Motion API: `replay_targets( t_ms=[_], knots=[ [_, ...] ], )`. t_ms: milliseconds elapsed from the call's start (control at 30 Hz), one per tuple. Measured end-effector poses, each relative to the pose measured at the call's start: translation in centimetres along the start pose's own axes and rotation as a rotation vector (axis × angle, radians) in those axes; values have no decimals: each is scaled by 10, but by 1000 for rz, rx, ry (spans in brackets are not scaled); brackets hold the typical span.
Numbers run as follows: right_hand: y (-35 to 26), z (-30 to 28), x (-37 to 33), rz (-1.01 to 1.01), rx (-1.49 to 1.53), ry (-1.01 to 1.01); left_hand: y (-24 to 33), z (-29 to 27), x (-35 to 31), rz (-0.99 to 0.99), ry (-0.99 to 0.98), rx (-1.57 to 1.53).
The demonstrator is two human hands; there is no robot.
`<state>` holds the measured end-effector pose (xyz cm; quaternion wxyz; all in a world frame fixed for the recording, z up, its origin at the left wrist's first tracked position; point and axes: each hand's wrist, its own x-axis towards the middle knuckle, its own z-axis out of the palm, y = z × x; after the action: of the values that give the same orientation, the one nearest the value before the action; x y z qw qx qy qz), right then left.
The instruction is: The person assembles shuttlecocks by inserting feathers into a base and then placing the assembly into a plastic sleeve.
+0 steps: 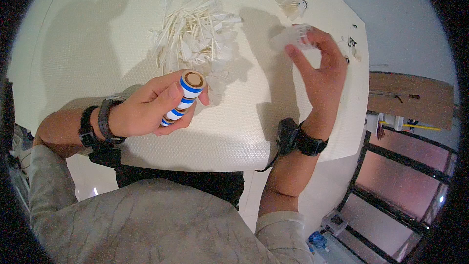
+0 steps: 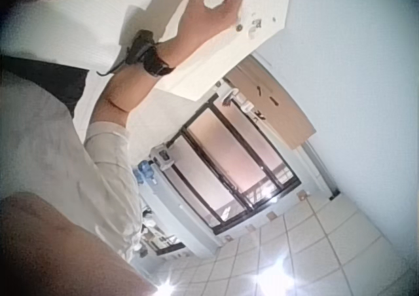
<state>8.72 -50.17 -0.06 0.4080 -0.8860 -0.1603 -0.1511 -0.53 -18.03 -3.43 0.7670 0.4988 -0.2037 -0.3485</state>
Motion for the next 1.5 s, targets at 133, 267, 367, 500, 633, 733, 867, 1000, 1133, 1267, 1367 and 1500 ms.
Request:
replay_targets(
  t_ms=[133,267,367,500,633,733,867,1000,1133,1267,1367,1500],
  knots=[
    [-10,12,-2,1,-80,-133,-1,-2,-1,1,10,14],
    [-11,7,-2,18,-95,-152,2,1,1,-15,25,12],
    [-12,10,-2,32,-96,-143,1,2,0,-15,29,11],
    [-10,7,-2,13,-111,-146,0,1,1,10,26,10],
    [-11,8,0,15,-76,-160,2,2,1,15,27,18],
    [-11,7,-1,-4,-115,-155,2,2,1,16,27,17],
    [-10,7,0,-1,-59,-152,-1,0,0,21,12,5],
    [-2,1,-1,19,-71,-104,1,1,1,10,11,2],
    [2,-1,1,-90,74,-39,0,1,1,1,14,-14],
    [5,-10,0,52,80,81,2,1,0,-8,23,-11],
    [-6,-20,-1,169,-176,38,4,2,0,-8,40,8],
    [-3,-24,-6,258,-261,-59,3,2,1,-1,31,11]
  ],
)
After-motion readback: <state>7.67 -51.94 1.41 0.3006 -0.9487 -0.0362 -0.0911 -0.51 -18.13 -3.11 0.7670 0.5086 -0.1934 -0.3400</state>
